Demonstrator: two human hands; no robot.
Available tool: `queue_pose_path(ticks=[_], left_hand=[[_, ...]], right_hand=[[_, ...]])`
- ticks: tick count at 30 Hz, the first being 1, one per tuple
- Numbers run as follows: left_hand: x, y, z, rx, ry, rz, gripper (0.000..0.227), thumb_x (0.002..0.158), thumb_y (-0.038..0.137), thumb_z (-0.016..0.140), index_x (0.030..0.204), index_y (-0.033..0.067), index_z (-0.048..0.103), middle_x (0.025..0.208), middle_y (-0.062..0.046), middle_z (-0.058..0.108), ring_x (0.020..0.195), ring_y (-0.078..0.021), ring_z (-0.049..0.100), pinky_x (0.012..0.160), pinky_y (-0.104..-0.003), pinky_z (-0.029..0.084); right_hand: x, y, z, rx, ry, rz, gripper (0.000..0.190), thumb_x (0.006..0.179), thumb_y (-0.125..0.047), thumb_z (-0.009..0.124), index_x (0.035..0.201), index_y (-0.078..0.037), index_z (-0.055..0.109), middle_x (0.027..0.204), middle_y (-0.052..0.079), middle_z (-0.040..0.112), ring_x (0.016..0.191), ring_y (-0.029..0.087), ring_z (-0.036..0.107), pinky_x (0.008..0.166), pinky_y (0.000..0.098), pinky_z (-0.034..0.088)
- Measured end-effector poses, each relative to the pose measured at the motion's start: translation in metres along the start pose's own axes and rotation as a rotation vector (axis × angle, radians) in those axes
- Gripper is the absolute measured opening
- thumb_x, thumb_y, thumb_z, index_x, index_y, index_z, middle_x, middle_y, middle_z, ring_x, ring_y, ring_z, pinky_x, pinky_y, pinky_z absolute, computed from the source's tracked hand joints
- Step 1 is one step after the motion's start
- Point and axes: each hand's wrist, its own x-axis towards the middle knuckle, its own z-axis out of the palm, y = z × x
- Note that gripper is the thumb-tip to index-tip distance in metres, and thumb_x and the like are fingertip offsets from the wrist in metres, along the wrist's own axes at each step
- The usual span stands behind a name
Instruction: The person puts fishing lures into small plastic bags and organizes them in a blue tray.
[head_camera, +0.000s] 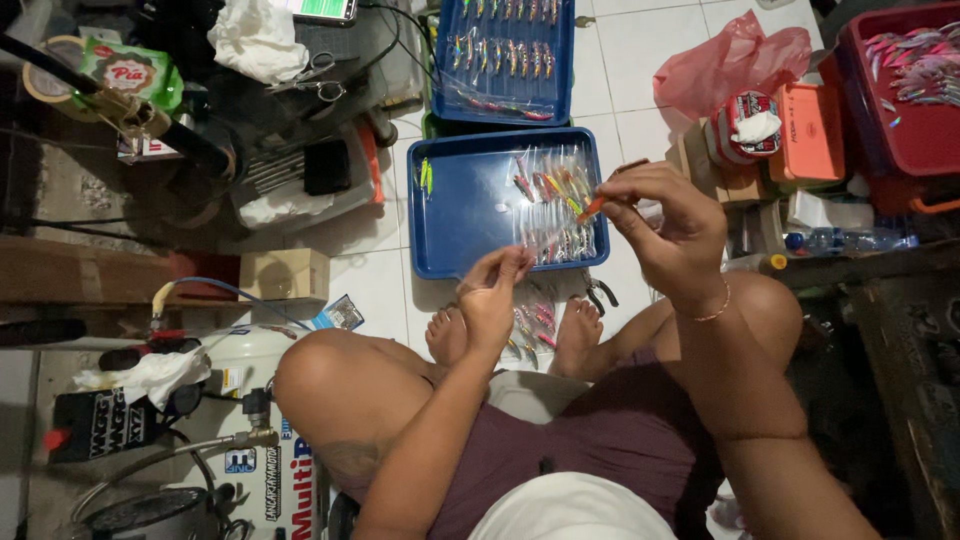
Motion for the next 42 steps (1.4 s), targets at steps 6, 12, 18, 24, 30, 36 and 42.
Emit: queue_pose_path(ticks=[6, 12, 18, 24, 30, 36, 42], left_hand=[[0.004, 0.020, 0.000, 0.283, -0.033, 0.228, 0.011, 0.081, 0.006, 0.089, 0.085, 0.0040, 0.080, 0.079, -0.013, 0.077, 0.074, -0.0181, 0.075, 0.067, -0.033, 0.064], [0.004, 0.014, -0.003, 0.235, -0.057, 0.260, 0.009, 0.083, 0.006, 0.088, 0.085, 0.0040, 0.080, 0.075, -0.013, 0.075, 0.071, -0.0137, 0.072, 0.066, -0.030, 0.061], [0.004, 0.021, 0.003, 0.218, -0.110, 0.256, 0.009, 0.081, 0.005, 0.088, 0.087, 0.0042, 0.081, 0.078, -0.014, 0.077, 0.073, -0.0143, 0.072, 0.067, -0.032, 0.062], [0.004, 0.027, 0.007, 0.214, -0.128, 0.248, 0.009, 0.082, 0.006, 0.087, 0.088, 0.0038, 0.081, 0.079, -0.015, 0.077, 0.072, -0.0175, 0.073, 0.065, -0.034, 0.062], [0.005, 0.021, 0.002, 0.206, -0.114, 0.231, 0.007, 0.084, 0.006, 0.085, 0.089, 0.0024, 0.081, 0.080, -0.017, 0.077, 0.073, -0.0184, 0.072, 0.063, -0.036, 0.063], [-0.006, 0.018, 0.005, 0.067, -0.041, 0.029, 0.009, 0.095, 0.013, 0.076, 0.096, 0.0045, 0.078, 0.089, -0.015, 0.078, 0.080, -0.0206, 0.075, 0.070, -0.035, 0.066], [-0.004, 0.007, 0.000, 0.145, -0.023, -0.109, 0.014, 0.099, 0.025, 0.072, 0.101, 0.0115, 0.076, 0.094, -0.008, 0.078, 0.083, -0.0142, 0.074, 0.066, -0.028, 0.065]], right_hand=[[-0.001, 0.001, 0.000, -0.008, -0.018, -0.044, 0.017, 0.090, 0.012, 0.077, 0.105, 0.005, 0.076, 0.097, 0.018, 0.075, 0.091, 0.029, 0.068, 0.081, 0.0368, 0.054], [-0.006, 0.005, 0.001, 0.020, -0.028, -0.035, 0.020, 0.087, 0.016, 0.076, 0.104, 0.006, 0.076, 0.096, 0.021, 0.074, 0.092, 0.033, 0.069, 0.081, 0.0410, 0.053], [-0.007, -0.003, 0.003, 0.008, -0.047, -0.026, 0.019, 0.087, 0.014, 0.077, 0.104, 0.003, 0.076, 0.098, 0.018, 0.076, 0.093, 0.031, 0.070, 0.082, 0.0392, 0.053], [-0.008, -0.001, 0.006, -0.005, -0.091, -0.008, 0.025, 0.086, 0.015, 0.076, 0.106, 0.000, 0.078, 0.099, 0.016, 0.077, 0.094, 0.031, 0.071, 0.081, 0.0394, 0.053], [-0.004, 0.002, 0.005, -0.073, -0.202, 0.035, 0.021, 0.087, 0.008, 0.078, 0.104, -0.005, 0.079, 0.099, 0.012, 0.078, 0.096, 0.030, 0.072, 0.086, 0.0415, 0.053], [-0.006, 0.015, 0.012, -0.040, -0.277, 0.081, 0.017, 0.086, 0.007, 0.079, 0.101, -0.001, 0.077, 0.105, 0.021, 0.074, 0.102, 0.039, 0.070, 0.088, 0.0503, 0.053], [0.002, 0.009, 0.019, -0.026, -0.481, 0.229, 0.018, 0.087, 0.002, 0.076, 0.105, 0.001, 0.077, 0.101, 0.027, 0.073, 0.093, 0.043, 0.072, 0.084, 0.0535, 0.056]])
